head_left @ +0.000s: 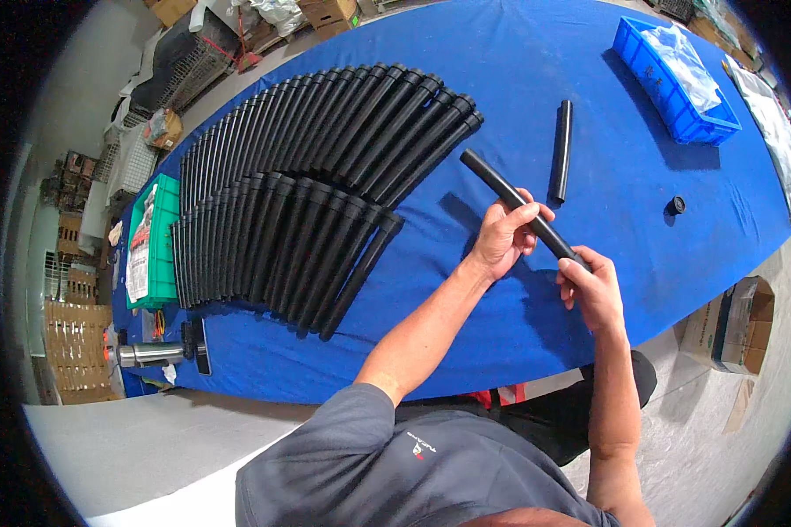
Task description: Insert end caps into black cylindrical tubes on an assembly table.
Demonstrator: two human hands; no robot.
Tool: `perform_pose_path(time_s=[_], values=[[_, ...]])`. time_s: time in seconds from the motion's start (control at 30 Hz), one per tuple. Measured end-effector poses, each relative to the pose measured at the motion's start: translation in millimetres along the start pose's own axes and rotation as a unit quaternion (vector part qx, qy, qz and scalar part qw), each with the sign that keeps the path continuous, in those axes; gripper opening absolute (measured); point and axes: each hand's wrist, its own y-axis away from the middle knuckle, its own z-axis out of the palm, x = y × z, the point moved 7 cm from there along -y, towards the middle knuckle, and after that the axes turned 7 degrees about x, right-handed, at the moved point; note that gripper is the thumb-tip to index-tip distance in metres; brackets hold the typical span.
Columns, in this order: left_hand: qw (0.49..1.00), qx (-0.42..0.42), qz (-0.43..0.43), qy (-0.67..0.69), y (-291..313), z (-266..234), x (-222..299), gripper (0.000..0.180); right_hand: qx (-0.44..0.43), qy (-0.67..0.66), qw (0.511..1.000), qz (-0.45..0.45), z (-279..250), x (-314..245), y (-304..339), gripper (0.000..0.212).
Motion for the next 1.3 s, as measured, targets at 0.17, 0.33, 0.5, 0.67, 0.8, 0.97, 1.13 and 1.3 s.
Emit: perform_pose_path(time_s=[0.17,0.33,0.5,0.67,0.8,0.97,1.13,1.3], values=[[1.0,0.014,-0.002,-0.014,-2,-3,-2,0.016,0.084,0.12,0.983,-0.112,0,-17,6,0.029],[1.0,0.029,-0.003,-0.006,1,-3,0,0.016,-0.005,0.005,1.0,0.007,1,6,-4,0.024],[1.0,0.021,-0.005,-0.006,-2,0,-1,0.016,0.138,0.298,0.85,-0.411,2,-45,17,0.027],[1.0,0.021,-0.003,-0.006,-1,-1,-1,0.017,0.089,0.159,0.972,-0.151,-5,-16,1,0.026],[1.0,0.018,-0.001,-0.01,-2,-1,-3,0.018,0.095,0.15,0.974,-0.141,-4,-14,1,0.025],[1.0,0.024,0.006,-0.013,-1,-2,-2,0.019,0.102,0.143,0.974,-0.144,-2,-14,2,0.024],[1.0,0.008,0.008,-0.015,-3,-1,-3,0.019,0.102,0.138,0.974,-0.146,-3,-14,2,0.025],[0.999,0.04,0.011,-0.016,0,-2,-4,0.018,0.148,0.303,0.869,-0.362,-1,-28,9,0.027]])
